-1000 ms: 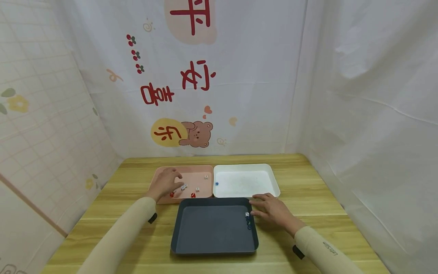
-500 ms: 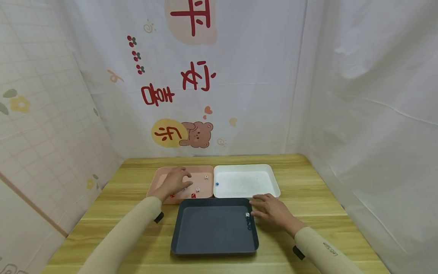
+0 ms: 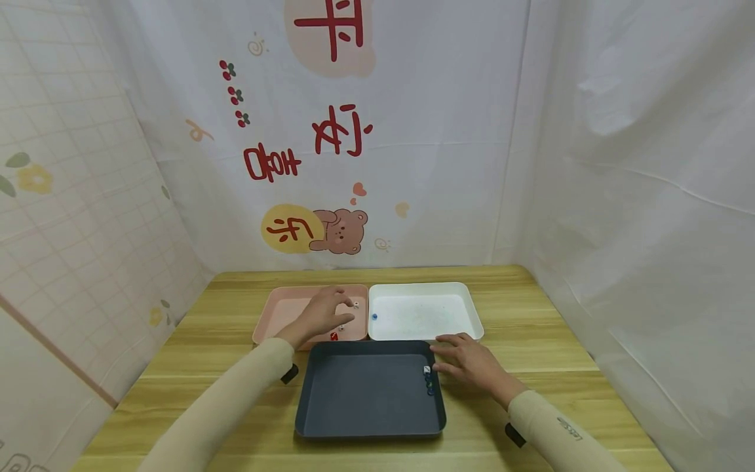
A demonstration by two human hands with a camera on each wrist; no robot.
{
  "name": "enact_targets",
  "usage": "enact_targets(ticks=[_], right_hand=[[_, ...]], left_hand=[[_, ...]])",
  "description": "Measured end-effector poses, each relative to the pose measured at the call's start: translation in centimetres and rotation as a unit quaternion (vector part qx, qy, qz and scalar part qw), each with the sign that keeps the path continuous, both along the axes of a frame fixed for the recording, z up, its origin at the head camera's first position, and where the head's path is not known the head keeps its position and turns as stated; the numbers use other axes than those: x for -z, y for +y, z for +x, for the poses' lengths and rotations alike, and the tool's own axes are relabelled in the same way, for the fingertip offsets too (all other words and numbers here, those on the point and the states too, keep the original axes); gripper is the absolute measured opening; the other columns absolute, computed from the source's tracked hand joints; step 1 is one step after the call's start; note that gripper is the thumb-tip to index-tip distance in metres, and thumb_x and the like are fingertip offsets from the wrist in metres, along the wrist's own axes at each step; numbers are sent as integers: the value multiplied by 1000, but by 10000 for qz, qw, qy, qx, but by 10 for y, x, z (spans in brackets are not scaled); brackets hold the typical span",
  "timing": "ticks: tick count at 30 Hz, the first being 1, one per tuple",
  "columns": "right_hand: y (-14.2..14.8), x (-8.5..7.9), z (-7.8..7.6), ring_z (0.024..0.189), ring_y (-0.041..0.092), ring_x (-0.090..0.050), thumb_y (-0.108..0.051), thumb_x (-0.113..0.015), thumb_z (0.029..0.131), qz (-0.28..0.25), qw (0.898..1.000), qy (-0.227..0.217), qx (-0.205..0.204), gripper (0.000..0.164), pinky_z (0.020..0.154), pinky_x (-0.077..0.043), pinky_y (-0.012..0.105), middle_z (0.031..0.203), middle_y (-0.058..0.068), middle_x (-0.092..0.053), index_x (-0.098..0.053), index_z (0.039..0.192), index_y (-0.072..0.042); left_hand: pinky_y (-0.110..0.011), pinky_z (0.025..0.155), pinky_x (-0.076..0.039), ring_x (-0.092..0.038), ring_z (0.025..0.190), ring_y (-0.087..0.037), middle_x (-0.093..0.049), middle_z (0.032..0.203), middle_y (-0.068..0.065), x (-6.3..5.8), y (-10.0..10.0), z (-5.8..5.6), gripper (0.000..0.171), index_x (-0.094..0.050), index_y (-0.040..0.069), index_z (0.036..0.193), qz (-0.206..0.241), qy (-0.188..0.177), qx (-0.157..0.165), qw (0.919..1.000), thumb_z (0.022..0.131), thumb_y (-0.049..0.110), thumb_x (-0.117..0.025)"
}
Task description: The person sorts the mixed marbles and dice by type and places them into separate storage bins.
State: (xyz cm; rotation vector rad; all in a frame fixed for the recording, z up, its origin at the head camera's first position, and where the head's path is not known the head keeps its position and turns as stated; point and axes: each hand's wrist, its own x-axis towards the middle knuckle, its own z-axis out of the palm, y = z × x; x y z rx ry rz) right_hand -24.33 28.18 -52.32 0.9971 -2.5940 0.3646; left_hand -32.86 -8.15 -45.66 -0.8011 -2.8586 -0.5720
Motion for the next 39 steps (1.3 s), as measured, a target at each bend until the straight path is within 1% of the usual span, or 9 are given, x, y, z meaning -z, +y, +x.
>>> enact_targets(ticks=[2, 7, 10, 12, 18, 22, 25, 31, 39], right_hand=[[0, 1, 0, 108, 22, -49, -46, -58, 84, -18, 10000, 0, 3, 45, 80, -45, 44, 124, 5, -53, -63, 118, -16], [1, 2, -1, 108, 22, -49, -46, -58, 84, -50, 10000, 74, -31, 45, 80, -45, 44, 124, 5, -53, -63, 118, -16], [1, 2, -1, 107, 22, -49, -46, -58, 84, -34, 9999, 111, -36, 46, 79, -45, 44, 124, 5, -53, -63, 118, -16], [1, 2, -1, 108, 22, -49, -47, -58, 84, -10, 10000, 91, -28, 46, 80, -45, 44, 124, 4, -53, -63, 119, -16], [0, -1, 0, 109, 22, -48, -46, -58, 84, -35, 10000, -54, -22, 46, 82, -44, 45, 125, 3, -52, -62, 119, -16], [0, -3, 1, 109, 22, -48, -45, -59, 84, -56, 10000, -53, -30, 45, 82, -44, 45, 125, 4, -52, -62, 119, -17], [0, -3, 1, 109, 22, -48, -45, -59, 84, -46, 10000, -71, -2, 45, 82, -44, 44, 125, 3, -52, -62, 119, -17], [1, -2, 0, 110, 19, -47, -48, -57, 85, -18, 9997, -227, 46, 47, 83, -44, 42, 126, 0, -51, -62, 120, -18], [1, -1, -1, 111, 19, -46, -47, -57, 85, 23, 9998, -199, 57, 46, 82, -45, 42, 127, 1, -50, -61, 120, -18]], left_hand=[[-45, 99, -29, -36, 122, -25, -45, 130, -10, -1, 6, 1, 28, -67, 16, 103, 40, -3, 84, 10000, 82, 35, -65], [-44, 95, -33, -39, 118, -24, -47, 125, -8, -4, 19, 8, 22, -67, 17, 97, 125, 185, 389, 9990, 80, 31, -68], [-41, 92, -35, -40, 113, -22, -47, 121, -8, -6, 27, 12, 22, -67, 19, 97, 75, 228, 586, 9980, 80, 33, -68], [-41, 92, -35, -40, 113, -22, -47, 121, -8, -8, 33, 14, 24, -67, 18, 99, 24, 225, 698, 9973, 81, 35, -66], [-43, 96, -33, -37, 121, -24, -46, 127, -8, -13, 50, 20, 27, -67, 21, 102, -78, 144, 771, 9969, 82, 39, -64], [-44, 96, -33, -36, 122, -23, -43, 131, -7, -12, 61, 24, 27, -66, 24, 104, -99, 76, 894, 9959, 82, 41, -63], [-42, 96, -33, -37, 122, -21, -43, 131, -5, -10, 70, 28, 27, -66, 25, 104, -126, 150, 1085, 9939, 82, 41, -64], [-37, 98, -33, -37, 123, -21, -43, 131, -4, -5, 86, 37, 27, -66, 26, 104, -209, 92, 1394, 9900, 82, 41, -65], [-38, 98, -33, -37, 123, -21, -42, 132, -5, 7, 101, 44, 32, -66, 23, 107, -308, 107, 1772, 9836, 81, 43, -64]])
